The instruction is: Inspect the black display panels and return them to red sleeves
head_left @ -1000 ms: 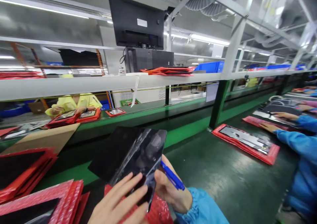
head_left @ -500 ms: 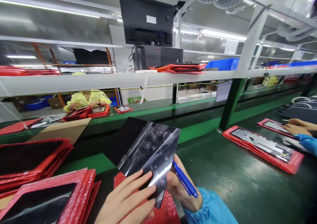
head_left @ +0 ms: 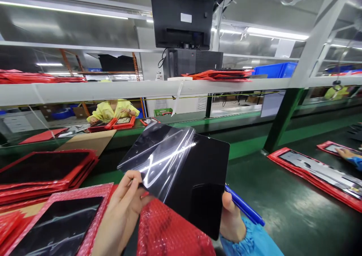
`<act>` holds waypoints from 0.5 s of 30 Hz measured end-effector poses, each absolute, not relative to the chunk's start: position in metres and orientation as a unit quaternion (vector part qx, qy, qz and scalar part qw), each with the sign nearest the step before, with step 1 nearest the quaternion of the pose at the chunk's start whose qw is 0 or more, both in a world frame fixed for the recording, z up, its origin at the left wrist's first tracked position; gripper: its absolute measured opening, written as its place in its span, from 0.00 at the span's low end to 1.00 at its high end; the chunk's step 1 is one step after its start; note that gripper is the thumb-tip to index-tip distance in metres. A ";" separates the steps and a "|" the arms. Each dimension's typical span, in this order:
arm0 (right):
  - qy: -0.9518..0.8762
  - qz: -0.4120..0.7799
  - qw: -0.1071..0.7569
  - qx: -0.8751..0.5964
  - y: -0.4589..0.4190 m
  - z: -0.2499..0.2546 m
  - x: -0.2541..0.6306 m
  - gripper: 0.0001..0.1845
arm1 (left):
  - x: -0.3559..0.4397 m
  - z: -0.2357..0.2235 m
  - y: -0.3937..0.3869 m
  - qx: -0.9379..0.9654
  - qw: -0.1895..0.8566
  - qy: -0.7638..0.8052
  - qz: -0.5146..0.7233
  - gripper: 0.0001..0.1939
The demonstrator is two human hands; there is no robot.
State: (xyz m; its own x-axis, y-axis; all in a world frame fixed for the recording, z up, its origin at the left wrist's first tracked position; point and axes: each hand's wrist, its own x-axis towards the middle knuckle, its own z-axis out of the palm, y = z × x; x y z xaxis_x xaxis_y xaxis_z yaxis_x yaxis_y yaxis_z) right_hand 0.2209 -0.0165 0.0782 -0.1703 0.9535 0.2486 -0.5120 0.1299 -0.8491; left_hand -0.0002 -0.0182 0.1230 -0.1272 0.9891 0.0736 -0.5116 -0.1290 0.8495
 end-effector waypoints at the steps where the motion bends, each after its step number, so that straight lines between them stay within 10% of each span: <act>1: -0.448 0.626 0.590 -0.244 -0.016 0.079 0.218 0.33 | 0.003 0.123 -0.019 0.298 0.568 0.322 0.697 0.07; 7: -0.431 0.607 0.628 -0.226 -0.025 0.094 0.190 0.26 | 0.011 0.129 -0.030 0.199 0.463 0.276 0.818 0.05; 15: -0.497 0.645 0.552 -0.182 -0.046 0.092 0.180 0.45 | 0.003 0.133 -0.042 0.208 0.390 0.278 0.853 0.05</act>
State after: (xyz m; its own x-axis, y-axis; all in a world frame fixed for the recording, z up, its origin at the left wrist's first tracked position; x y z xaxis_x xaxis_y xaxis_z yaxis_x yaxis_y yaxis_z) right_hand 0.1801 -0.0461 0.0917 -0.3246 0.8926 0.3129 -0.5302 0.1023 -0.8417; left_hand 0.0035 -0.0424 0.1329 -0.6092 0.7808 0.1386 -0.5498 -0.5418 0.6358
